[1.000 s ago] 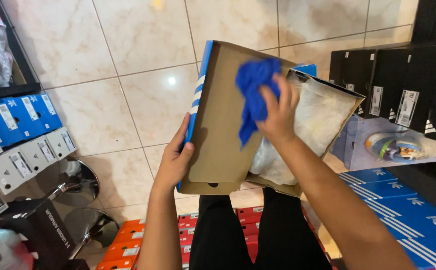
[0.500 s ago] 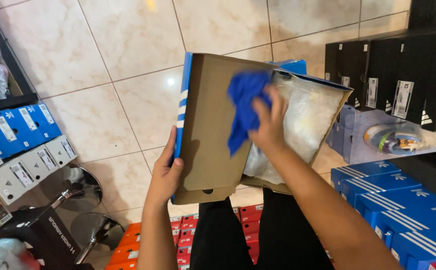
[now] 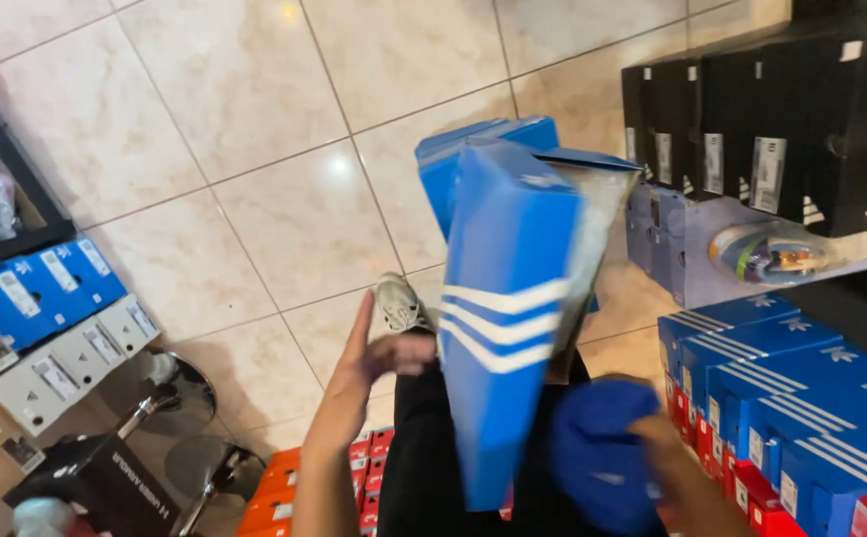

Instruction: Wiping down shoeboxes and shoes with a cloth and organizing them in a storage area

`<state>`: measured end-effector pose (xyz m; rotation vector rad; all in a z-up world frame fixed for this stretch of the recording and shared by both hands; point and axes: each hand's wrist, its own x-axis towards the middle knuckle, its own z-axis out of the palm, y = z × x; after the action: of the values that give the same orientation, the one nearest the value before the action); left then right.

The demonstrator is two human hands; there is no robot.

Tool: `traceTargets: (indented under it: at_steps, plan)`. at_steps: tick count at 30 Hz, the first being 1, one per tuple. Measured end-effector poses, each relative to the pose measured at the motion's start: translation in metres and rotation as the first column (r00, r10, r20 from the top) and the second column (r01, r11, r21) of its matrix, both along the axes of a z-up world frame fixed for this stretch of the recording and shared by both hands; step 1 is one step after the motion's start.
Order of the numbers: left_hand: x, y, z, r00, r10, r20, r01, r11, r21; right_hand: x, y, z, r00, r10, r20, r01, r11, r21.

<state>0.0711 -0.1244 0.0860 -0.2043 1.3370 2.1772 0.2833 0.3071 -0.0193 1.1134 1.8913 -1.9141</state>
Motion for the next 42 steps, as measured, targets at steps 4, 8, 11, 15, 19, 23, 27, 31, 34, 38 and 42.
traceTargets:
  at_steps: [4, 8, 11, 15, 19, 23, 27, 31, 34, 38, 42]
  plan:
    - [-0.017, 0.048, -0.054, 0.996, -0.078, -0.05, 0.036, 0.825, -0.563, -0.036, 0.076, 0.046, 0.51, 0.246, 0.824, -0.001, 0.958, -0.286]
    - [-0.028, 0.085, -0.089, 0.984, -0.086, 0.153, 0.166, 0.743, -0.648, -0.093, 0.019, 0.047, 0.646, 0.748, 0.155, -0.738, 0.663, -0.122]
    - [-0.026, 0.09, -0.095, 0.95, -0.043, 0.309, 0.198, 0.849, -0.49, -0.09, -0.055, 0.01, 0.857, 0.417, 0.304, -0.391, 0.909, -0.146]
    - [-0.025, 0.095, -0.096, 0.956, 0.004, 0.292, 0.169, 0.807, -0.565, -0.102, -0.091, -0.003, 0.871, 0.356, 0.338, -0.333, 0.934, -0.125]
    - [-0.013, 0.078, -0.115, 0.965, -0.012, 0.264, 0.154, 0.836, -0.527, -0.102, -0.101, -0.002, 0.915, 0.286, 0.286, -0.244, 0.954, -0.173]
    - [-0.012, 0.068, -0.114, 0.979, -0.047, 0.196, 0.147, 0.835, -0.53, -0.09, -0.114, 0.011, 0.966, 0.182, 0.186, -0.16, 0.979, -0.126]
    - [-0.009, 0.07, -0.076, 0.978, -0.126, 0.166, 0.192, 0.855, -0.481, -0.03, -0.13, 0.032, 0.995, -0.003, 0.102, 0.025, 0.976, -0.217]
    - [-0.007, 0.103, -0.029, 0.93, -0.329, 0.166, 0.367, 0.795, -0.482, 0.04, -0.133, 0.027, 0.797, -0.492, 0.351, 0.602, 0.701, -0.382]
    - [-0.001, 0.155, -0.025, 0.871, -0.459, 0.177, 0.487, 0.751, -0.447, 0.141, -0.127, -0.055, 0.446, -0.635, 0.631, 0.894, 0.286, -0.343]
    - [0.013, 0.258, -0.042, 0.747, -0.636, 0.193, 0.656, 0.66, -0.366, 0.23, -0.131, -0.101, 0.335, -0.684, 0.648, 0.928, 0.118, -0.354]
    - [0.036, 0.356, -0.106, 0.643, -0.743, 0.185, 0.753, 0.569, -0.331, 0.25, -0.083, -0.121, 0.294, -0.709, 0.641, 0.942, 0.1, -0.321]
